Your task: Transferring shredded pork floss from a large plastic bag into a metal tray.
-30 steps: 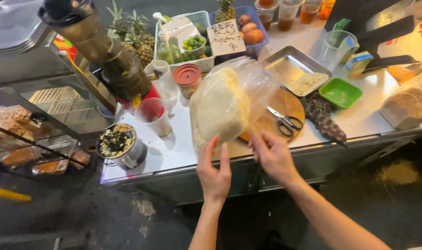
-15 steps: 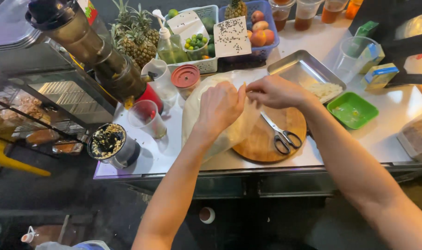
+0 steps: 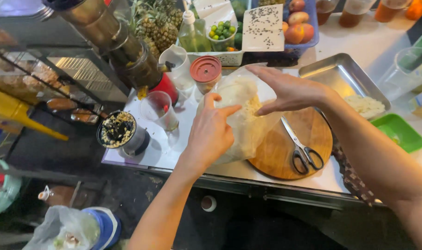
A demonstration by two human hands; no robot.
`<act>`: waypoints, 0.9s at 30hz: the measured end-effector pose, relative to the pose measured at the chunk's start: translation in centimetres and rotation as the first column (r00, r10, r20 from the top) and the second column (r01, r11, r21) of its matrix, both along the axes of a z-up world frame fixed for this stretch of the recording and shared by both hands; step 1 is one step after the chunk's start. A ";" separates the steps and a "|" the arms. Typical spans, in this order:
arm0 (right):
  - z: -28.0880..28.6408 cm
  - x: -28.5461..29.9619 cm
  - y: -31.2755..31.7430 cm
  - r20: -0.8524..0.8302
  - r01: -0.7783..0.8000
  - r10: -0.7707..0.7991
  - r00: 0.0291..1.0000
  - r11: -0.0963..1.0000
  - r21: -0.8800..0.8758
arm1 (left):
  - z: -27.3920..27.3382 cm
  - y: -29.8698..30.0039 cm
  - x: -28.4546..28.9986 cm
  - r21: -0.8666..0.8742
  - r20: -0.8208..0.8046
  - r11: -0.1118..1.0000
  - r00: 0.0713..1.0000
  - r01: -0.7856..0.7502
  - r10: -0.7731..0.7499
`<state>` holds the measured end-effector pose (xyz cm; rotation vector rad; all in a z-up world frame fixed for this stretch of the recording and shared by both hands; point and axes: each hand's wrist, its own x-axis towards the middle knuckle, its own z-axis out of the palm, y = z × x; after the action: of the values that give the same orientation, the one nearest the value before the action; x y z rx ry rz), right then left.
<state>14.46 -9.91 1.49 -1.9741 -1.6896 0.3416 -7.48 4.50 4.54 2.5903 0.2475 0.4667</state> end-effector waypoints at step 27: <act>-1.4 -0.3 3.4 0.079 -0.124 0.161 0.984 0.930 -0.346 | 3.0 -7.7 -1.6 -0.124 0.046 0.986 0.992 -0.112 0.119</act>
<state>14.11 -6.51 0.10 -2.1470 -1.9559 0.6301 -9.11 -3.24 7.55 2.4500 0.3970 0.5444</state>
